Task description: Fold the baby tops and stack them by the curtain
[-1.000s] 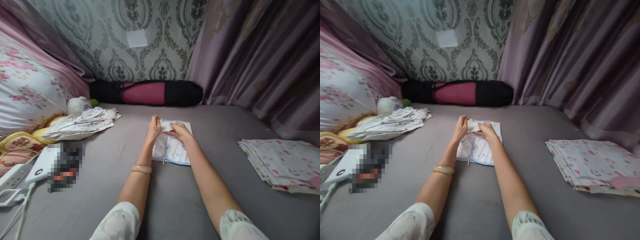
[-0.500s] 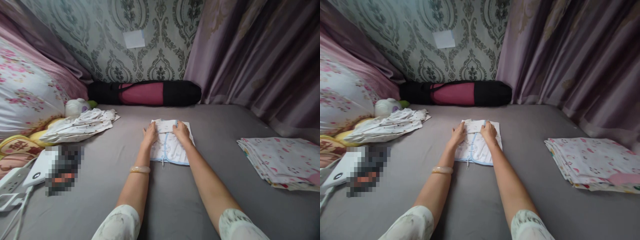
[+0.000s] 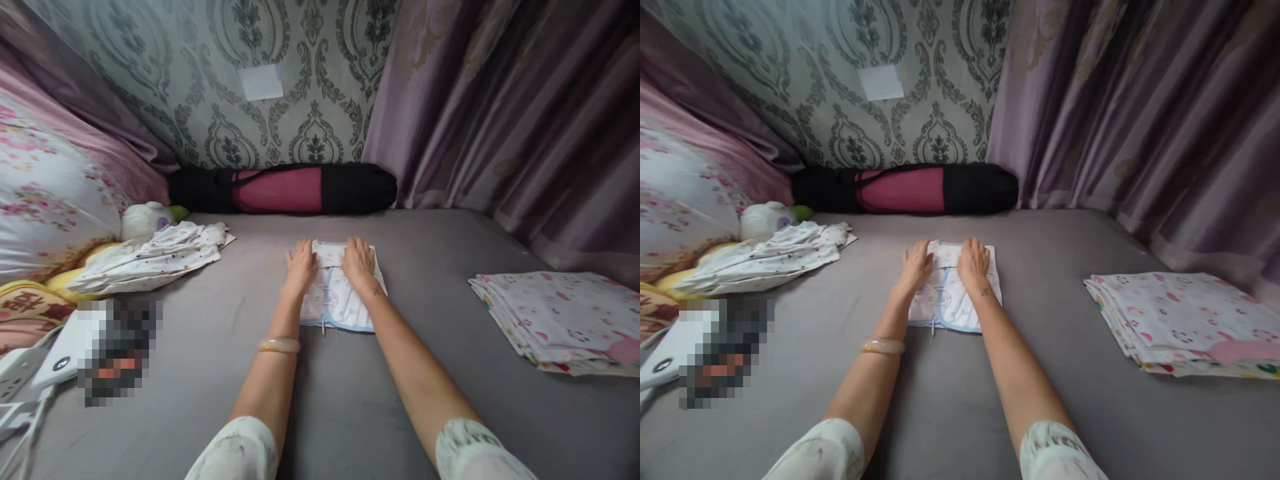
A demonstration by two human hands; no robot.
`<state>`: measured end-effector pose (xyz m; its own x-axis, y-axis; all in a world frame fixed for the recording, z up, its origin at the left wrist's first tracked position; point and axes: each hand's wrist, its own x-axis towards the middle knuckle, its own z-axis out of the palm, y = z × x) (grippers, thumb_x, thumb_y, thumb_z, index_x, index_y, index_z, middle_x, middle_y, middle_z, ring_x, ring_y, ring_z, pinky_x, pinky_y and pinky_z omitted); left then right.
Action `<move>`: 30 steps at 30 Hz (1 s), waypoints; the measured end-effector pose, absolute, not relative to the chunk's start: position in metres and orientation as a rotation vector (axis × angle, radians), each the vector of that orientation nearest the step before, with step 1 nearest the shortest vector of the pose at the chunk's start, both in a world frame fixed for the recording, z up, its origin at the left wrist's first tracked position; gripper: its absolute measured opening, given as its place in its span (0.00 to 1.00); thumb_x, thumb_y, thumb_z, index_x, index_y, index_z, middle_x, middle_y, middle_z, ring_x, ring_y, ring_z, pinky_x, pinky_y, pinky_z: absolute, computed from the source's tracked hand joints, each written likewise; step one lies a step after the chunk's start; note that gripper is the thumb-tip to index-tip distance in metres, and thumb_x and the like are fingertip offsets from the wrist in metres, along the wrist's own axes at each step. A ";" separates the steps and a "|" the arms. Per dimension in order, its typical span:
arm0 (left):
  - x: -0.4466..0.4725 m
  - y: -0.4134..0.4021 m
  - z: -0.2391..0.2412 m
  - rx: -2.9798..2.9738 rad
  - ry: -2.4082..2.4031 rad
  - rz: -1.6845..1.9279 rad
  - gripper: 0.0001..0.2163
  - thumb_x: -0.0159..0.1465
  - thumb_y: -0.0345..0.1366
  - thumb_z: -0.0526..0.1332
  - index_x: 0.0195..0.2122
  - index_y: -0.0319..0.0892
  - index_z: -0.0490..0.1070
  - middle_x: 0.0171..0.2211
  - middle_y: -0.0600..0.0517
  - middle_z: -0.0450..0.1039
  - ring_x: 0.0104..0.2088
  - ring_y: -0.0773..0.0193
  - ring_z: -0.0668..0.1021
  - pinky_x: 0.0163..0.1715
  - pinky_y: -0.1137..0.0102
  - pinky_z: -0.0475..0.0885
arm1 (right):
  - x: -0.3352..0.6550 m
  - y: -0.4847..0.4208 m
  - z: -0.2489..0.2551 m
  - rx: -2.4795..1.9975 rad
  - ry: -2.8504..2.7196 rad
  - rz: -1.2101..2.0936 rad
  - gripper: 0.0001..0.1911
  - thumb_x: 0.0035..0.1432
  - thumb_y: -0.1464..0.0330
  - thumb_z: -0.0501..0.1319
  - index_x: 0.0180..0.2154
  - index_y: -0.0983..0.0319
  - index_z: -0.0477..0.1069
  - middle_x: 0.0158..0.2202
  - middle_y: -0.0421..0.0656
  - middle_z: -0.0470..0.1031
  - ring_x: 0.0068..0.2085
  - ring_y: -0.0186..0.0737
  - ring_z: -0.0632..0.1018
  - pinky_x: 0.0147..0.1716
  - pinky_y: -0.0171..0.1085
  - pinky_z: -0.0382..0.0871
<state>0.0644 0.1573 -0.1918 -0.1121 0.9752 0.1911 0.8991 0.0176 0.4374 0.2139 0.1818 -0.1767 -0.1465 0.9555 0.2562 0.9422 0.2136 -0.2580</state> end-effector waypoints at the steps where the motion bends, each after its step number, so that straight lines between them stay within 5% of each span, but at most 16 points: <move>1: 0.069 0.157 -0.190 2.023 2.110 0.676 0.22 0.68 0.29 0.46 0.64 0.41 0.55 0.67 0.42 0.55 0.68 0.56 0.56 0.65 0.47 0.46 | 0.212 0.182 -0.179 -1.664 -2.211 0.045 0.23 0.66 0.73 0.46 0.60 0.68 0.62 0.63 0.56 0.62 0.65 0.51 0.60 0.61 0.49 0.52; 4: 0.080 0.158 -0.190 2.120 2.083 0.615 0.23 0.68 0.29 0.45 0.64 0.40 0.55 0.67 0.43 0.55 0.68 0.57 0.55 0.66 0.50 0.46 | 0.205 0.181 -0.186 -1.465 -2.411 0.100 0.27 0.68 0.68 0.42 0.66 0.67 0.54 0.70 0.48 0.50 0.70 0.49 0.47 0.66 0.53 0.38; 7: 0.080 0.159 -0.196 2.132 2.057 0.535 0.24 0.68 0.30 0.44 0.65 0.40 0.55 0.67 0.43 0.55 0.69 0.55 0.54 0.66 0.51 0.46 | 0.201 0.178 -0.194 -1.455 -2.493 0.182 0.29 0.68 0.66 0.41 0.67 0.66 0.52 0.70 0.45 0.48 0.70 0.49 0.45 0.66 0.54 0.34; 16: 0.070 0.162 -0.209 2.120 2.100 0.311 0.23 0.72 0.39 0.41 0.67 0.42 0.53 0.68 0.45 0.54 0.68 0.52 0.54 0.66 0.50 0.47 | 0.197 0.175 -0.200 -1.517 -2.529 0.264 0.30 0.67 0.66 0.40 0.68 0.62 0.52 0.70 0.42 0.50 0.69 0.46 0.48 0.66 0.54 0.36; 30: 0.078 0.160 -0.207 2.248 2.112 0.334 0.23 0.71 0.37 0.41 0.64 0.36 0.57 0.67 0.42 0.56 0.68 0.53 0.56 0.67 0.53 0.48 | 0.204 0.175 -0.199 -1.611 -2.423 0.270 0.29 0.67 0.65 0.40 0.67 0.63 0.53 0.70 0.45 0.51 0.69 0.49 0.49 0.65 0.58 0.36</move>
